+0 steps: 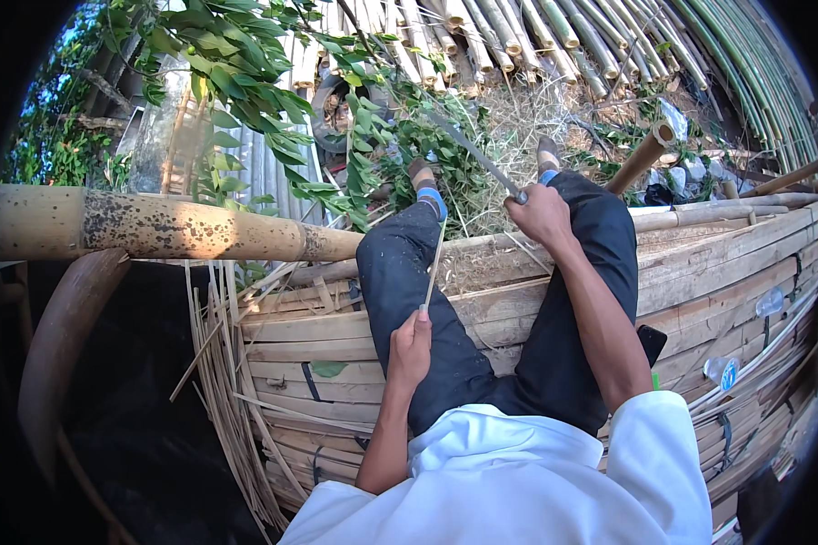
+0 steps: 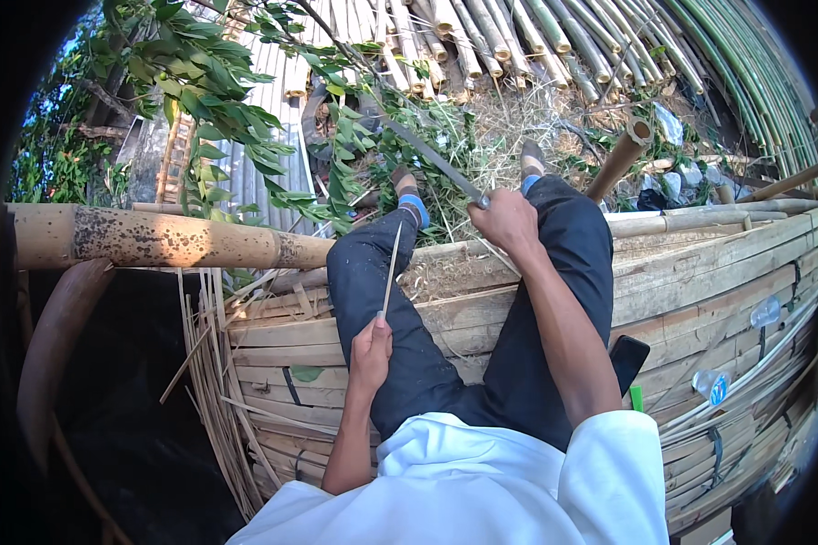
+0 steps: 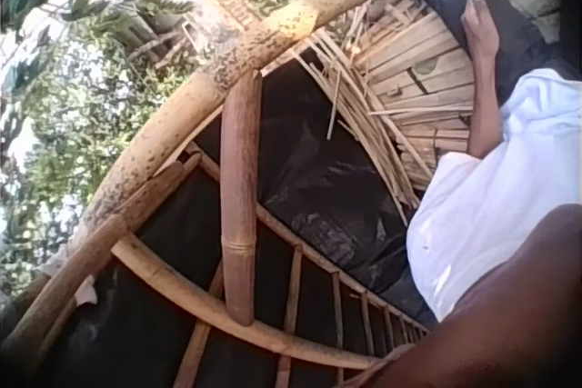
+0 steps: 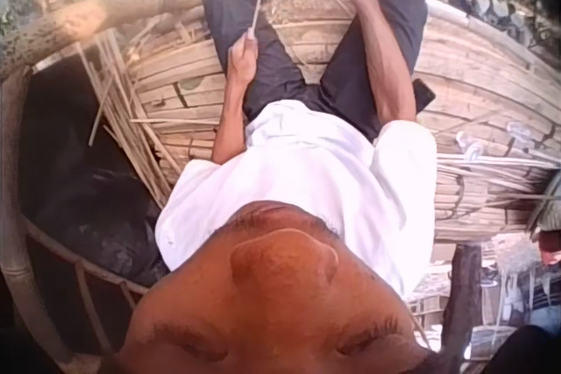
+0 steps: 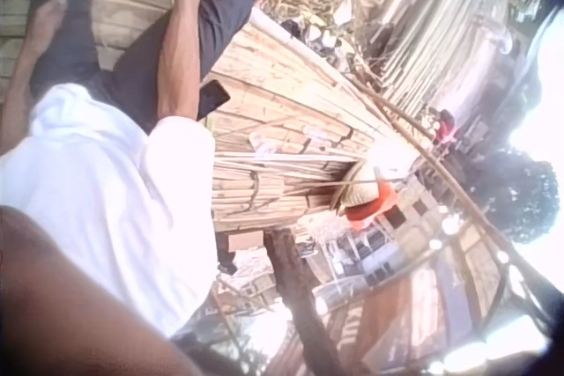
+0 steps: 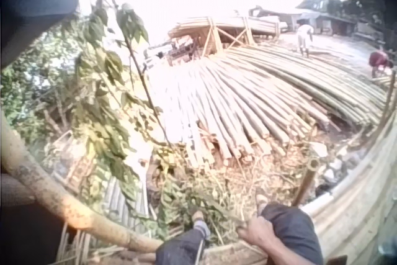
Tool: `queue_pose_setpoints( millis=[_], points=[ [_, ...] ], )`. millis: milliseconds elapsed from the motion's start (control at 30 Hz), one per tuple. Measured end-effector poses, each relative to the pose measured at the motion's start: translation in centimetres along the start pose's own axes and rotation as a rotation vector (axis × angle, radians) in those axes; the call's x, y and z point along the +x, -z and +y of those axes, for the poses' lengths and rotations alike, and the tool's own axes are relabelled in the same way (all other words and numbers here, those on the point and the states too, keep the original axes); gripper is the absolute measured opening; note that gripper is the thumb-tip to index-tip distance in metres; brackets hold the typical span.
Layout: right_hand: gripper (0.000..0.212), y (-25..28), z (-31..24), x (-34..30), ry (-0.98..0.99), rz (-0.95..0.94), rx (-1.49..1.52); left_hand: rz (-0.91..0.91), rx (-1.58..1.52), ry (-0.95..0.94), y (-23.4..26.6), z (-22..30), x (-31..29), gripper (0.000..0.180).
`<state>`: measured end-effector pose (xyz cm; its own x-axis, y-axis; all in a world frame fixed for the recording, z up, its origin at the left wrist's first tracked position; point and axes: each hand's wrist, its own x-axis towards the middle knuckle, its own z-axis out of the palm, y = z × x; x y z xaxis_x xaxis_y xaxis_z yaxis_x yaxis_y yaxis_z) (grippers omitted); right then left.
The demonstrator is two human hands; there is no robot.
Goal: The person shaves a thin bamboo strip using a machete while sitting on a bamboo structure.
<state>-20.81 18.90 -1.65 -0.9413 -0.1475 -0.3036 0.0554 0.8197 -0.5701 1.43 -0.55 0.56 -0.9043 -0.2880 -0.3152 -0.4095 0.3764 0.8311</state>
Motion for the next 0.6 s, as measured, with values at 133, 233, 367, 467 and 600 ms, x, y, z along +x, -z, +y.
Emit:
queue_pose_setpoints(
  millis=[133, 233, 367, 467, 600],
  points=[
    [0.021, -3.4, -0.9, -3.2, 0.246, -0.007, 0.165, -0.033, -0.074, 0.066, -0.8, 0.7, 0.8, 0.047],
    [0.018, -4.4, -0.5, -4.7, 0.533, -0.008, 0.206, 0.041, -0.046, 0.042, -1.2, 0.8, 0.4, 0.045],
    [0.018, -4.8, 0.0, -5.3, 0.761, -0.093, -0.065, 0.065, 0.003, 0.034, -1.6, 0.8, 0.6, 0.043],
    [0.019, -5.5, -0.1, -5.5, 0.836, -0.155, -0.032, 0.090, 0.010, 0.026, -1.9, 1.2, 0.6, 0.042],
    [0.020, -5.3, -0.8, -5.6, 0.809, -0.200, -0.098, 0.093, 0.051, -0.029, -2.0, 1.8, 0.4, 0.039]
  ],
)
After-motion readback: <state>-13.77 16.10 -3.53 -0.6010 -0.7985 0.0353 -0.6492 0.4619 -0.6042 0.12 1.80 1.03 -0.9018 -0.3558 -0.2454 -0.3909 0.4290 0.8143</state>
